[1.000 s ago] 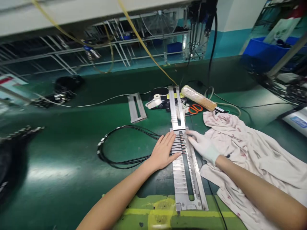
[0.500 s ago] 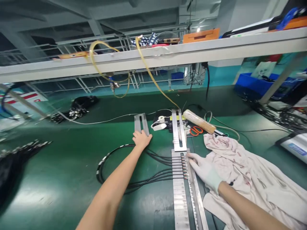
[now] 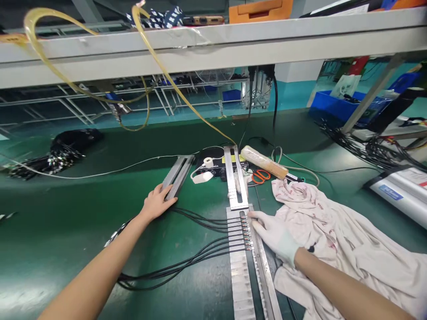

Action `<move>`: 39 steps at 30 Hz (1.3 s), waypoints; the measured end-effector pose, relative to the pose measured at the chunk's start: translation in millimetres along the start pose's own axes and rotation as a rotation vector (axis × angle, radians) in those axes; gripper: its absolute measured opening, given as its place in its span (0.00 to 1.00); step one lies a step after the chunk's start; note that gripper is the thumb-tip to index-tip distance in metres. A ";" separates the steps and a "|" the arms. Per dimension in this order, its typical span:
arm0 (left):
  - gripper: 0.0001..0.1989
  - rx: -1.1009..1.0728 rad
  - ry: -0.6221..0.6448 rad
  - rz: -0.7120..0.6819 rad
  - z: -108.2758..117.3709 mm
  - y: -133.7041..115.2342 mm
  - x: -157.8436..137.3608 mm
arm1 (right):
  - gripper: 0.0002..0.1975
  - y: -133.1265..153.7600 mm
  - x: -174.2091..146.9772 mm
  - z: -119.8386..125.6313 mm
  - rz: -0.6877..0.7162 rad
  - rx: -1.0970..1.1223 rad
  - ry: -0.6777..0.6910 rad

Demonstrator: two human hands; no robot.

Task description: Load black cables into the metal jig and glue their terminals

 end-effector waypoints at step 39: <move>0.28 -0.395 -0.474 -0.271 82.2 -191.1 27.2 | 0.24 -60.3 86.6 171.1 -0.060 -0.518 -0.501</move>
Point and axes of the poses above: each hand's wrist, its own x-axis towards the middle knuckle, its own z-axis out of the back of the hand, y = z × x, the point moved 8 cm from there along x, towards the middle knuckle, and after that the axes turned 14 degrees about x, right-handed, at the moved point
